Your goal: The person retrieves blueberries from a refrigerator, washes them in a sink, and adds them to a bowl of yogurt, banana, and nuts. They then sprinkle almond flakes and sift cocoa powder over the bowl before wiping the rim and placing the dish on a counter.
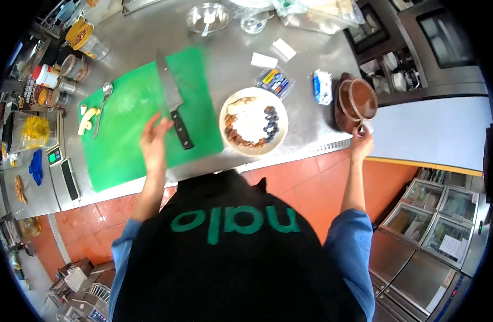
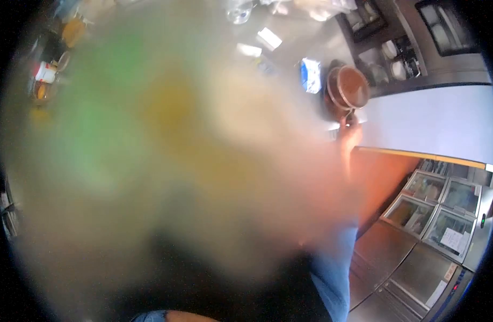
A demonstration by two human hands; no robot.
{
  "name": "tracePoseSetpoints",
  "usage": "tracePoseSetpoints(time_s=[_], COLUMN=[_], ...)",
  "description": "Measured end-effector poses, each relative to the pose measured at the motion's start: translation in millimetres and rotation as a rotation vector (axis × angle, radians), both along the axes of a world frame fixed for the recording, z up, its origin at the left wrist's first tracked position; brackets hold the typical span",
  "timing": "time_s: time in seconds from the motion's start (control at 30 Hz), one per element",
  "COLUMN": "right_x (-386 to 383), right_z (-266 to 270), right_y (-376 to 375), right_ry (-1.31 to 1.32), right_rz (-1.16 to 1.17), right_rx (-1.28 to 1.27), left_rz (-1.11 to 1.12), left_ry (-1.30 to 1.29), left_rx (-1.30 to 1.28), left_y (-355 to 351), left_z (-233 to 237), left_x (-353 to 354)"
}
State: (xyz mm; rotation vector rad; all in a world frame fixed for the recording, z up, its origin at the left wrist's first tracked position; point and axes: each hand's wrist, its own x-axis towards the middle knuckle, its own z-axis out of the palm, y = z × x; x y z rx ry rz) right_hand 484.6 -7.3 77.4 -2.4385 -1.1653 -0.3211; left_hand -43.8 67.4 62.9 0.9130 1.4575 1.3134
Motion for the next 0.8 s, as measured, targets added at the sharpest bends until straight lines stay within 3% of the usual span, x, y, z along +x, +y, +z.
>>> tracePoseSetpoints(time_s=[0.1, 0.13, 0.17, 0.2, 0.23, 0.27, 0.3, 0.33, 0.37, 0.4, 0.5, 0.53, 0.6, 0.7, 0.73, 0.8], right_x=[33.3, 28.8, 31.1, 28.2, 21.0, 17.0, 13.5, 14.8, 30.2, -16.4, -74.5, -121.5, -222.3, -443.0, -504.8, -616.2], right_z=[-38.0, -31.4, -40.9, -42.0, -35.8, -42.8, -43.3, -52.4, -56.9, -7.4, 30.2, 62.4, 96.0, 198.8, 217.7, 247.2], right_y=[16.3, 21.6, 17.2, 19.7, 19.6, 20.7, 23.0, 22.1, 23.1, 29.8, 66.3, 90.0, 147.4, 211.9, 238.6, 285.8], right_ry=[-0.011, 0.359, 0.113, 0.066, 0.206, 0.315, 0.398, 0.528, 0.207, 0.029, -0.258, -0.001, 0.496, 0.953, 1.22, 1.273], right_rz=[0.066, 0.04, 0.036, 0.002, 0.132, 0.257, 0.225, 0.267, 0.121, -0.113, 0.134, 0.422, 0.626, 1.142, 1.171, 1.405], right_rx=[0.051, 0.057, -0.002, -0.048, 0.021, 0.059, 0.061, 0.187, -0.163, -0.379, 0.157, 0.307, 0.332, 0.135, -0.016, -0.044], left_rz=[0.134, 0.173, 0.156, 0.151, 0.188, 0.164, 0.181, 0.166, 0.186, 0.183, 0.184, 0.176, 0.156, 0.154, 0.14, 0.141], left_ry=[0.034, 0.022, -0.006, -0.021, 0.022, -0.034, -0.139, 0.199, 0.095, -0.017, -0.125, -0.131, -0.154, -0.262, -0.26, -0.304], left_rx=[-0.042, -0.04, 0.042, 0.14, 0.045, 0.111, 0.145, -0.101, -0.058, -0.023, -0.036, -0.038, 0.029, -0.011, -0.016, 0.045], left_y=[-29.1, -37.8, -45.4, -48.8, -52.2, -53.1, -52.0, -48.0, -43.6, -35.0, -26.2, -24.6, -18.6, -21.3, -24.2, -31.5], left_z=[-0.8, -7.3, -35.0, -51.9, -25.6, -31.4, -33.7, -13.4, -20.9, -28.9, 20.4, 22.4, 26.1, 63.3, 70.2, 84.0], left_x=[-24.5, -34.8, -44.6, -58.2, -47.4, -49.9, -50.6, -51.5, -57.1, -64.4, -88.2, -98.7, -128.4, -174.2, -190.7, -223.6])
